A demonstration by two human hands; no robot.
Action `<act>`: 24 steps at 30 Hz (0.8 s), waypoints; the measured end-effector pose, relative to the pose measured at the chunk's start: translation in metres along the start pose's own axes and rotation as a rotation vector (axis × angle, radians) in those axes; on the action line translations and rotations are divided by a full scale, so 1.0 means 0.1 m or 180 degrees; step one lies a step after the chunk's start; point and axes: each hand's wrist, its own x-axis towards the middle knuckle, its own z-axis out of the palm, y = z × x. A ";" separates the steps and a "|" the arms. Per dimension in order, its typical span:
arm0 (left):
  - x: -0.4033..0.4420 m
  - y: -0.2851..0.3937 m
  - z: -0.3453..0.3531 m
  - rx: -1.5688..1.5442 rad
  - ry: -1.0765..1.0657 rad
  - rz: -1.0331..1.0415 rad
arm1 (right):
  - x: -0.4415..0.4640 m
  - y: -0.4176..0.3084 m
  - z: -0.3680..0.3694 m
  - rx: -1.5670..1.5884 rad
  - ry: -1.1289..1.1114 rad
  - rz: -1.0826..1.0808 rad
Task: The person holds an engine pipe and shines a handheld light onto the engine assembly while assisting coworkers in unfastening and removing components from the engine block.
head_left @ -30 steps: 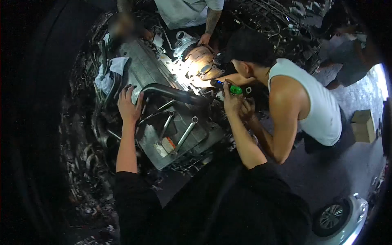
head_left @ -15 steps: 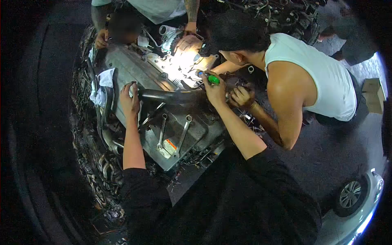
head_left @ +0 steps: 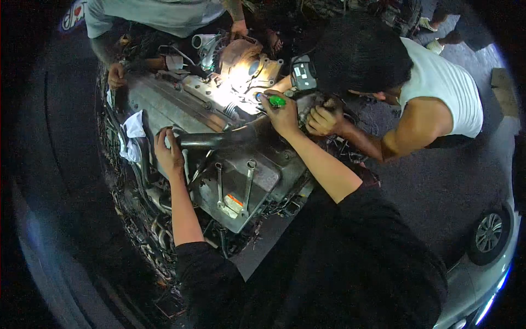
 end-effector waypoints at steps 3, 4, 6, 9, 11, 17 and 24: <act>-0.04 0.02 -0.06 -0.0188 0.0241 0.0339 | -0.02 0.04 0.03 0.0326 0.0086 0.0003; -0.05 0.06 -0.09 -0.0351 0.0596 0.0613 | -0.02 0.05 0.03 0.0347 0.0075 0.0011; -0.36 0.32 -0.16 -0.0157 0.0963 0.0383 | -0.01 0.10 0.03 0.0293 0.0054 -0.0096; -1.28 1.44 -0.41 -0.0220 0.1040 0.0193 | -0.02 0.13 0.06 0.0299 0.0227 -0.0060; -2.13 2.02 -0.80 0.0617 -0.0035 0.0757 | -0.02 0.12 0.04 0.0346 0.0199 -0.0043; -2.45 1.85 -1.93 -0.0265 -0.2174 0.0481 | -0.02 0.08 0.04 0.0396 0.0292 -0.0189; -2.20 2.58 -1.64 -0.2827 0.0632 -0.0764 | -0.02 0.15 0.07 0.0558 0.0283 -0.0157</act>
